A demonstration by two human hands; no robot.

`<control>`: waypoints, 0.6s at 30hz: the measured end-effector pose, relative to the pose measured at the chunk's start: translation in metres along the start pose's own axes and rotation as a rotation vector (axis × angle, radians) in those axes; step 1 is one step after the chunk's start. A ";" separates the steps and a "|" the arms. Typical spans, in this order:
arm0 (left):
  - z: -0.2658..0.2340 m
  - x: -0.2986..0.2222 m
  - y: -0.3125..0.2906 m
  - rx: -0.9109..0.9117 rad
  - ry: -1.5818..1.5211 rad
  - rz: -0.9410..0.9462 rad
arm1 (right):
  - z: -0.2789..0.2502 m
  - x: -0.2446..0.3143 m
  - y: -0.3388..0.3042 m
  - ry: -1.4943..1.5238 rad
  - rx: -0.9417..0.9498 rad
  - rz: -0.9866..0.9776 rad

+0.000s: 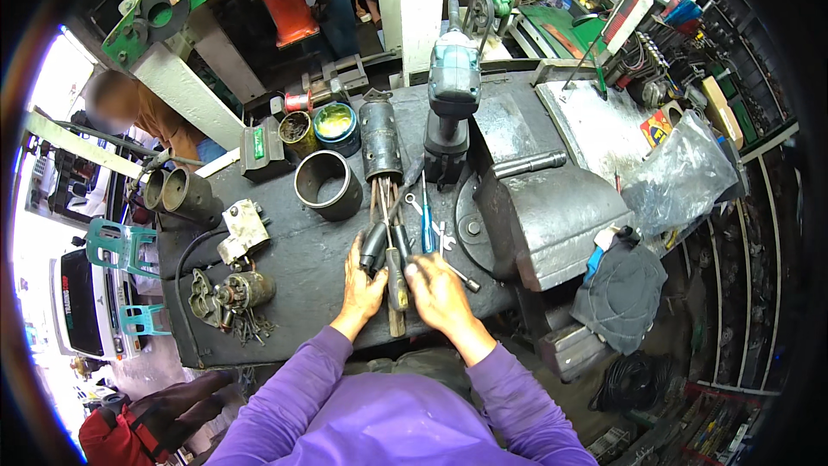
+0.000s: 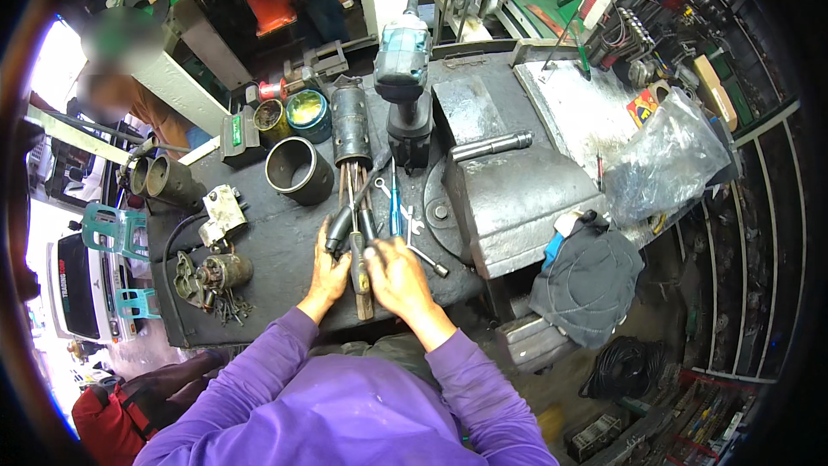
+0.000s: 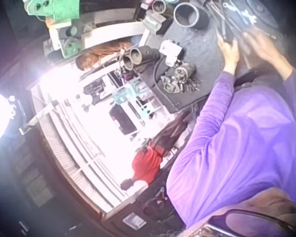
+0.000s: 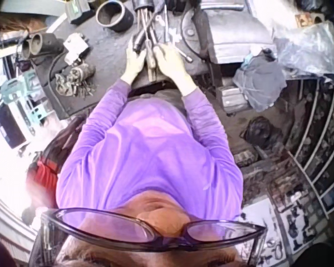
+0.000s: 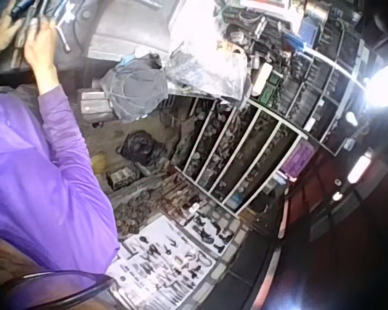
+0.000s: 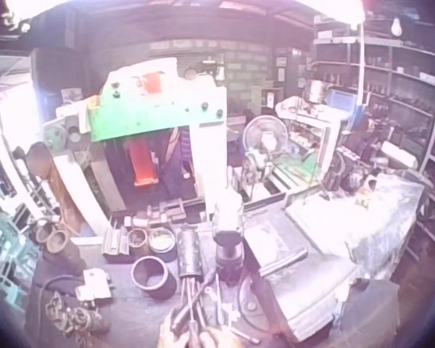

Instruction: The person disassembles a small mechanical assembly on a workbench using a screwdriver, then moves to a cleaning station and scrubs the parts with a brush in a tray. The person handles the disassembled components and places them into the tray for cleaning.

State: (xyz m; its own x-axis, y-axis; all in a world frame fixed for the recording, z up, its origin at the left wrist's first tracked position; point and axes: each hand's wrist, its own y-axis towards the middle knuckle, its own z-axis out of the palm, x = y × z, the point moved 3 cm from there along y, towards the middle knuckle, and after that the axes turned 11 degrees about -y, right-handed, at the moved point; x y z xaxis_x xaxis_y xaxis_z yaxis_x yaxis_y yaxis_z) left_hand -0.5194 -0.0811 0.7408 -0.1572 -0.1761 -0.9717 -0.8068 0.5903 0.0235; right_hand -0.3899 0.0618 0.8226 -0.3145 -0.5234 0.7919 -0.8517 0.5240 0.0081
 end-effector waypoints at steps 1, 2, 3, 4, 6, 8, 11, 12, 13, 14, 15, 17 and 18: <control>0.000 -0.001 -0.001 -0.023 -0.077 0.000 | -0.007 -0.006 0.008 -0.083 -0.075 0.036; 0.000 -0.003 -0.001 -0.040 -0.144 -0.009 | -0.011 -0.010 0.017 -0.309 -0.143 0.033; -0.001 -0.007 -0.003 -0.064 -0.201 0.025 | -0.012 -0.016 0.026 -0.420 -0.107 0.039; 0.000 -0.010 -0.003 -0.054 -0.172 0.017 | -0.010 -0.023 0.035 -0.529 -0.031 0.072; -0.001 -0.018 -0.002 -0.023 -0.114 0.019 | -0.005 -0.031 0.050 -0.588 0.039 0.054; 0.002 -0.026 -0.001 -0.092 -0.041 0.068 | 0.001 -0.038 0.059 -0.642 0.083 0.070; 0.004 -0.031 0.003 -0.215 -0.071 -0.005 | -0.001 -0.045 0.052 -0.653 -0.006 0.087; 0.003 -0.031 0.004 -0.219 -0.099 -0.051 | -0.007 -0.046 0.045 -0.398 -0.226 0.057; 0.004 -0.032 0.005 -0.211 -0.112 -0.056 | -0.011 -0.052 0.034 -0.151 -0.241 0.120; 0.003 -0.032 0.005 -0.219 -0.116 -0.067 | -0.011 -0.060 0.025 0.112 -0.217 0.263; 0.002 -0.031 0.006 -0.209 -0.084 -0.061 | -0.007 -0.068 0.008 0.601 -0.095 0.428; 0.001 -0.029 0.006 -0.204 -0.126 -0.062 | -0.008 -0.071 -0.010 0.597 -0.081 0.296; 0.001 -0.028 0.005 -0.201 -0.115 -0.061 | -0.004 -0.074 -0.016 0.589 -0.075 0.355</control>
State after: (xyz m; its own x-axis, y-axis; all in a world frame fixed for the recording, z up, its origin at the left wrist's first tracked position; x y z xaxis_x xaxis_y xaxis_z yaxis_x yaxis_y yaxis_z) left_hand -0.5185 -0.0720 0.7680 -0.0479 -0.1095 -0.9928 -0.9118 0.4106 -0.0013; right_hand -0.3513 0.0950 0.7666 -0.2703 0.1294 0.9540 -0.7015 0.6522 -0.2873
